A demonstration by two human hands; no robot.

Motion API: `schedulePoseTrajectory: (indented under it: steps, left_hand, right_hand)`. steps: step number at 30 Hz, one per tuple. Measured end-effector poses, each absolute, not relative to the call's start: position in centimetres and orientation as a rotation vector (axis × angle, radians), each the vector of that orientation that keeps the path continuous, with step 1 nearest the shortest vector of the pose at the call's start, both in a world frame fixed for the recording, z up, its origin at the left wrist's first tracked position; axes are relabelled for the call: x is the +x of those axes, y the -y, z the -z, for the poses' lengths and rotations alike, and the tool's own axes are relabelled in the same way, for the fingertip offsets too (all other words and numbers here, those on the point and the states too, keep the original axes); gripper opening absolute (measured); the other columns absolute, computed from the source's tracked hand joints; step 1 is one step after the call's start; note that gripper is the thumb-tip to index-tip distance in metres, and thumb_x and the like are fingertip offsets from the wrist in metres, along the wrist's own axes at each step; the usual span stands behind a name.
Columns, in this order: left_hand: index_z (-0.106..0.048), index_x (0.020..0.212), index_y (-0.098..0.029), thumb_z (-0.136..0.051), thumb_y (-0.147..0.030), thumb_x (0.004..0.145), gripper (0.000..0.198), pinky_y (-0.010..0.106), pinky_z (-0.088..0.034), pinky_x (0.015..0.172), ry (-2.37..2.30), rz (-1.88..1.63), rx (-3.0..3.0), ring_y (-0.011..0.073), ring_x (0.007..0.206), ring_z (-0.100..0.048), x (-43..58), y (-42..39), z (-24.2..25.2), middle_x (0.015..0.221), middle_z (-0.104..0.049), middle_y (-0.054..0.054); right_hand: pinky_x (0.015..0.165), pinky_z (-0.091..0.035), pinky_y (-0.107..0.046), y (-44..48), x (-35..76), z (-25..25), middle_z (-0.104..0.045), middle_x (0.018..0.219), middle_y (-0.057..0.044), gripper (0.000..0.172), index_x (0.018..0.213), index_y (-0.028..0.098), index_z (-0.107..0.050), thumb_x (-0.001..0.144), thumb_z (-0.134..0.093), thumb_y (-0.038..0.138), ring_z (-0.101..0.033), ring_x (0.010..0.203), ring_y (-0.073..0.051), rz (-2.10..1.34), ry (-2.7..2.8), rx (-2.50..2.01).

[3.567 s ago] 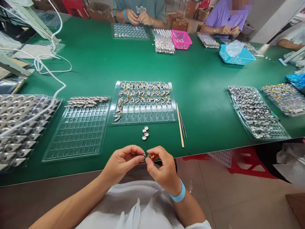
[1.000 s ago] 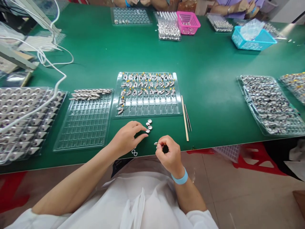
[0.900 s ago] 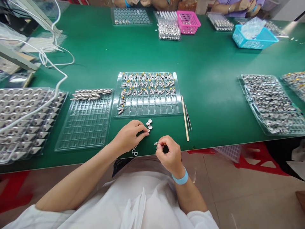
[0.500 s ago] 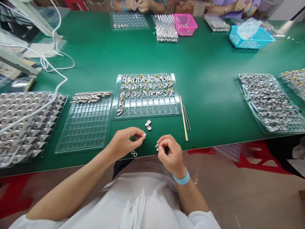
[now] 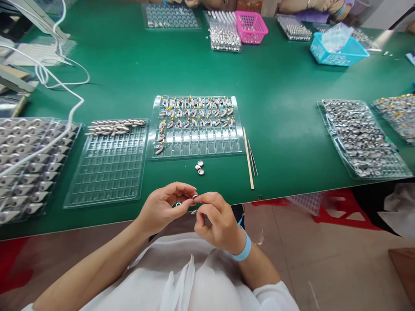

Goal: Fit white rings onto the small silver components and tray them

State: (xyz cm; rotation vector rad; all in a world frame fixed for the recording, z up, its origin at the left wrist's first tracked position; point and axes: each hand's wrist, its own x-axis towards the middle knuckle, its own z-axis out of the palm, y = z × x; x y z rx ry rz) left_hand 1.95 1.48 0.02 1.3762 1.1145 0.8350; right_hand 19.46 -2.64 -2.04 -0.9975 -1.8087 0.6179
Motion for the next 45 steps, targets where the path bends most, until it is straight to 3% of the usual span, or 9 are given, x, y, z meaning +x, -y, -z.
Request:
schedulePoseTrajectory:
  steps: [5, 8, 25, 34, 40, 45]
  left_hand:
    - [-0.07, 0.105, -0.016, -0.063, -0.017, 0.085, 0.021, 0.025, -0.06, 0.072, -0.999, -0.867, 1.523, 0.0169, 0.087, -0.07, 1.4, -1.4, 0.8, 0.099, -0.073, 0.009]
    - [-0.066, 0.112, -0.018, -0.062, -0.015, 0.088, 0.025, 0.026, -0.058, 0.076, -0.971, -0.917, 1.766, 0.0159, 0.087, -0.069, 1.2, -1.4, 1.3, 0.096, -0.074, 0.007]
    - [-0.059, 0.113, -0.018, -0.055, -0.013, 0.092, 0.021, 0.026, -0.053, 0.075, -0.957, -0.897, 2.038, 0.015, 0.084, -0.065, 0.7, -1.1, 2.0, 0.093, -0.071, 0.006]
    - [-0.058, 0.123, -0.019, -0.05, -0.009, 0.094, 0.032, 0.025, -0.05, 0.073, -0.856, -0.831, 1.992, 0.0143, 0.084, -0.062, 0.4, -1.1, 1.9, 0.094, -0.069, 0.006]
    - [-0.06, 0.121, -0.017, -0.054, -0.01, 0.092, 0.031, 0.025, -0.051, 0.074, -0.91, -0.834, 1.942, 0.0144, 0.083, -0.065, 0.6, -0.9, 1.5, 0.094, -0.071, 0.005]
    - [-0.066, 0.106, -0.017, -0.063, -0.016, 0.088, 0.018, 0.023, -0.053, 0.073, -1.064, -0.795, 1.791, 0.0137, 0.079, -0.069, 0.8, -0.7, 1.4, 0.091, -0.075, 0.003]
  right_hand:
    - [0.082, -0.057, -0.041, 3.2, 18.6, 2.0, -0.065, 0.109, -0.01, 0.026, 0.093, 0.023, -0.056, 0.078, -0.054, 0.002, -0.064, 0.099, -0.022, -0.694, 1.641, -1.093]
    - [0.081, -0.056, -0.04, 3.3, 18.2, 2.0, -0.068, 0.106, -0.008, 0.021, 0.089, 0.023, -0.057, 0.08, -0.053, 0.005, -0.065, 0.099, -0.022, -0.775, 1.55, -1.151]
    - [0.081, -0.054, -0.033, 3.0, 18.2, 1.1, -0.071, 0.098, -0.007, 0.013, 0.081, 0.021, -0.057, 0.083, -0.053, 0.009, -0.067, 0.095, -0.019, -1.012, 1.447, -1.25]
    - [0.062, -0.043, -0.026, 1.4, 19.0, 0.4, -0.054, 0.074, 0.001, 0.013, 0.076, 0.021, -0.05, 0.087, -0.049, 0.014, -0.05, 0.066, -0.012, -0.982, 1.668, -1.311]
    - [0.059, -0.04, -0.024, 1.1, 18.9, 0.3, -0.053, 0.072, 0.001, 0.013, 0.075, 0.02, -0.047, 0.085, -0.049, 0.013, -0.048, 0.064, -0.011, -0.994, 1.723, -1.338]
    - [0.059, -0.039, -0.024, 1.0, 19.0, 0.3, -0.054, 0.073, 0.001, 0.012, 0.075, 0.02, -0.049, 0.084, -0.049, 0.012, -0.048, 0.064, -0.011, -1.012, 1.732, -1.356]
